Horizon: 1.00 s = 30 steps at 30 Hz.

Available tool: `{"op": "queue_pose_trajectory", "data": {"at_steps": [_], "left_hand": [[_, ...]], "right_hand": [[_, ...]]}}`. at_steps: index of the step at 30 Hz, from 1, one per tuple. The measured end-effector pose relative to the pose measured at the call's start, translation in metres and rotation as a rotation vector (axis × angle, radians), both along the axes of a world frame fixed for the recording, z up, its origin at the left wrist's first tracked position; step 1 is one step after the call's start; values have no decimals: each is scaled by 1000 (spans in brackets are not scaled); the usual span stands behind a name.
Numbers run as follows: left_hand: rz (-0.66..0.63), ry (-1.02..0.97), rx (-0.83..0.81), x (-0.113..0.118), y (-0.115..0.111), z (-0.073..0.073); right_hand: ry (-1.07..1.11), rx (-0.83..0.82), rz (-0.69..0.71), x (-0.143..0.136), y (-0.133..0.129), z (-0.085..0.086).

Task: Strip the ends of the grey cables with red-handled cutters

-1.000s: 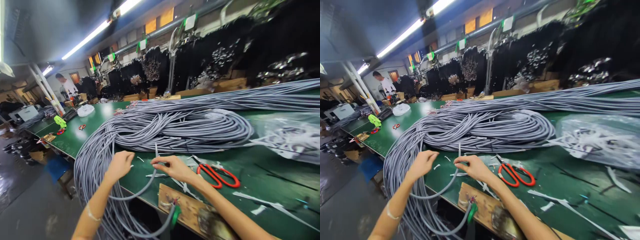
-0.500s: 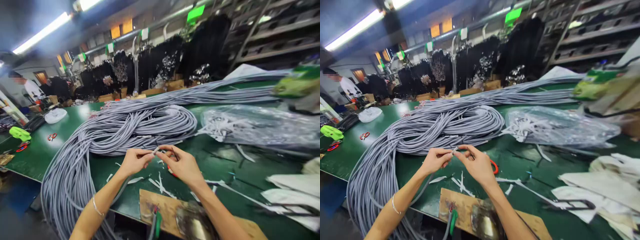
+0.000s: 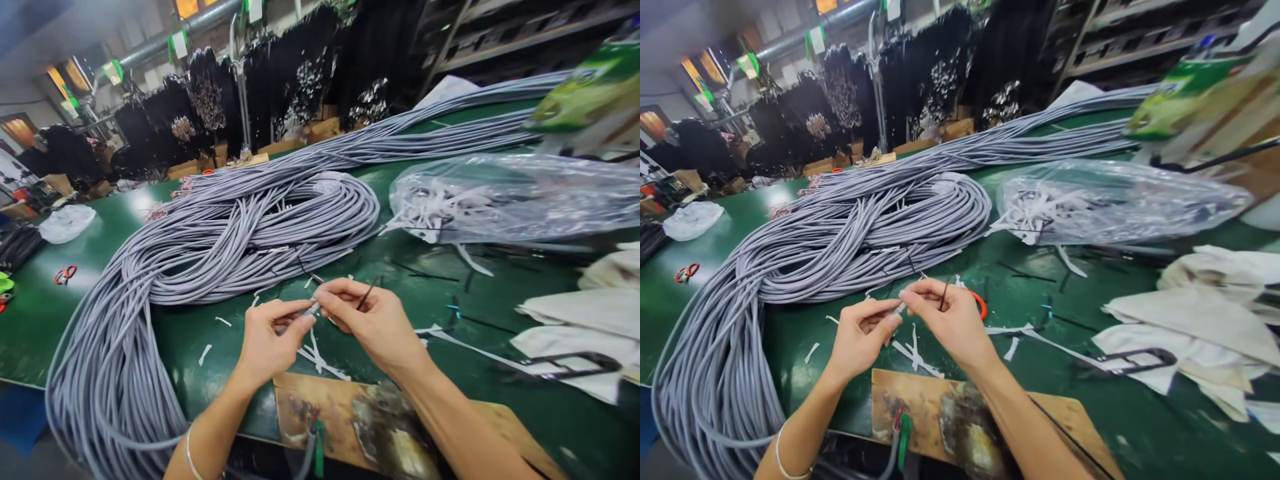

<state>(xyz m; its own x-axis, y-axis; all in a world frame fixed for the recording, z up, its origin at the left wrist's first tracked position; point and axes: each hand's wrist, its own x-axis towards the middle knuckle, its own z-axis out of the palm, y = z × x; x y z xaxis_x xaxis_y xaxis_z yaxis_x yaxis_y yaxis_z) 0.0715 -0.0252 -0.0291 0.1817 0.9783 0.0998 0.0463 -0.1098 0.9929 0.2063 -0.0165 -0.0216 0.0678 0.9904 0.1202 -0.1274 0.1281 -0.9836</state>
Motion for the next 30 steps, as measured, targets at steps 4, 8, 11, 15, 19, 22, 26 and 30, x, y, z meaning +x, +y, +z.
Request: {"op": "queue_pose_trajectory", "data": {"at_steps": [4, 8, 11, 15, 19, 22, 26, 30], "left_hand": [[35, 8, 42, 1, -1, -7], [105, -30, 42, 0, 1, -4], [198, -89, 40, -3, 4, 2], [192, -123, 28, -6, 4, 6], [140, -108, 38, -6, 2, 6], [127, -100, 40, -6, 2, 5], [86, -24, 83, -6, 3, 5], [109, 214, 251, -4, 3, 4]], "right_hand": [[-82, 31, 4, -5, 0, -3], [-273, 169, -140, -8, -2, -10], [-527, 329, -262, -9, -5, -13], [-715, 501, -273, -11, -9, -11], [-737, 544, -284, -13, -10, -10], [-709, 512, -269, -12, -10, -9], [-626, 407, -176, -12, -10, -8], [-628, 427, -176, -14, -11, -9]]}}
